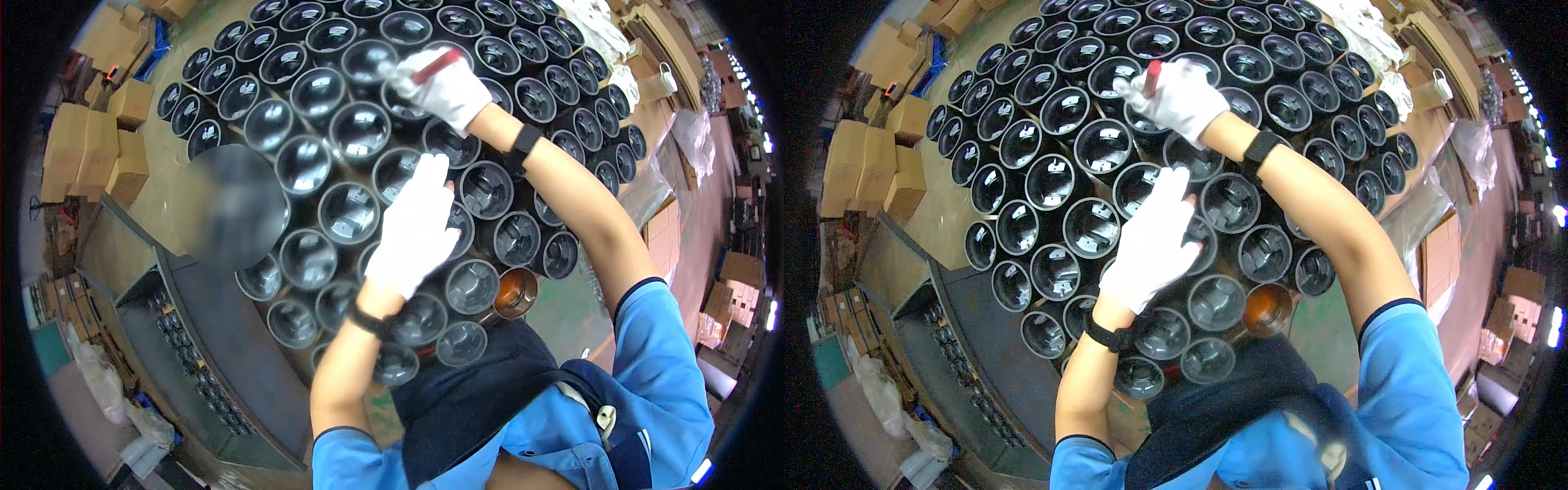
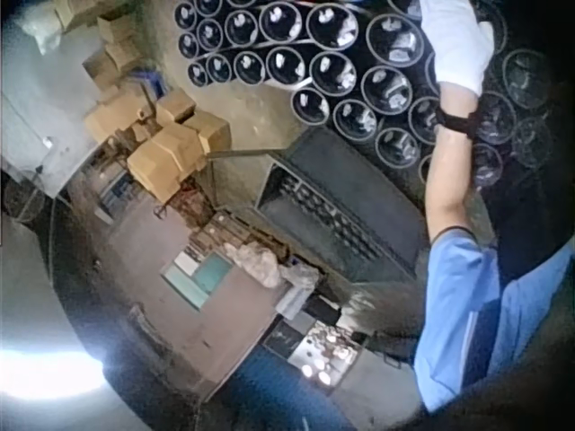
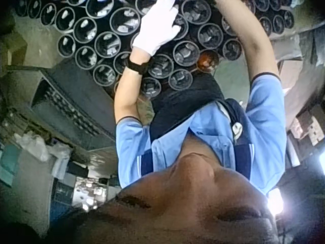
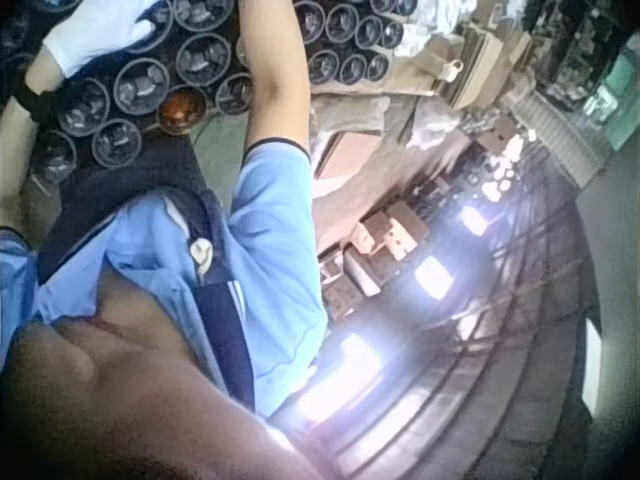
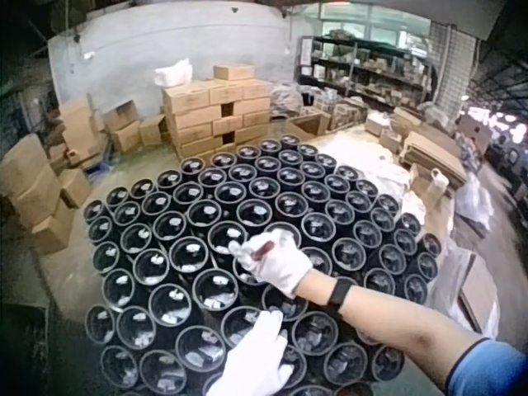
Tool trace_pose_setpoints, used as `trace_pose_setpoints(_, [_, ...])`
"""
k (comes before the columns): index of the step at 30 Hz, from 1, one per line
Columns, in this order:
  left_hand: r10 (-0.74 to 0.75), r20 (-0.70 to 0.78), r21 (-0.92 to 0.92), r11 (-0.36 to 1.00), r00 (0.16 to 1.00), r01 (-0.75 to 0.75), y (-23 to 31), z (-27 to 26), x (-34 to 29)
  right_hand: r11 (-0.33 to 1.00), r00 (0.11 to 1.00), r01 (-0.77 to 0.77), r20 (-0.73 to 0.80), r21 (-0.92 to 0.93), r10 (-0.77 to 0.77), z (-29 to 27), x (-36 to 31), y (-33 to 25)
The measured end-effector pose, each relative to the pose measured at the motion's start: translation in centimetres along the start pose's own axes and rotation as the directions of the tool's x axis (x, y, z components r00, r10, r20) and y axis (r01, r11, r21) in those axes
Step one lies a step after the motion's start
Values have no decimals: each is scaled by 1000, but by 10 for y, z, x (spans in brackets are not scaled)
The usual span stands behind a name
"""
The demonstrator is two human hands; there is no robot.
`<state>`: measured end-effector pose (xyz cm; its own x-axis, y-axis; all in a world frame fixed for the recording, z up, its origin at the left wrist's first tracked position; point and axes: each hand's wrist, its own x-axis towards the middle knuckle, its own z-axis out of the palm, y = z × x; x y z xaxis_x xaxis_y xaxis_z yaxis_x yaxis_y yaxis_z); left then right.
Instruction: Applying a liquid coating to the interior of metal cylindrical parts using a brush.
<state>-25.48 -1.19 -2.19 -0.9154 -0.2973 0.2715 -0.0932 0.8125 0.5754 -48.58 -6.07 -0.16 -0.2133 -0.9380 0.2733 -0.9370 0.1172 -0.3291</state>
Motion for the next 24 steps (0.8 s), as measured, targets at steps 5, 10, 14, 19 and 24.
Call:
trace_pose_setpoints(5, [43,-14,6,999,999,-43,1,-1,2,760,979,-176,32,625,201,-25,-6,10])
trace_pose_setpoints(10, [33,4,-27,999,999,-33,-3,0,3,662,938,-210,-44,720,345,-117,-78,33])
trace_pose_setpoints(14, [47,63,6,999,997,-47,-6,0,5,478,779,-541,198,692,595,-184,-171,43])
trace_pose_setpoints(19, [3,190,-24,1000,982,1,28,-27,-7,370,594,-717,239,591,768,-214,-272,19])
trace_pose_setpoints(24, [201,325,-149,976,924,-159,94,-29,-30,286,493,-793,292,538,820,-188,-325,14])
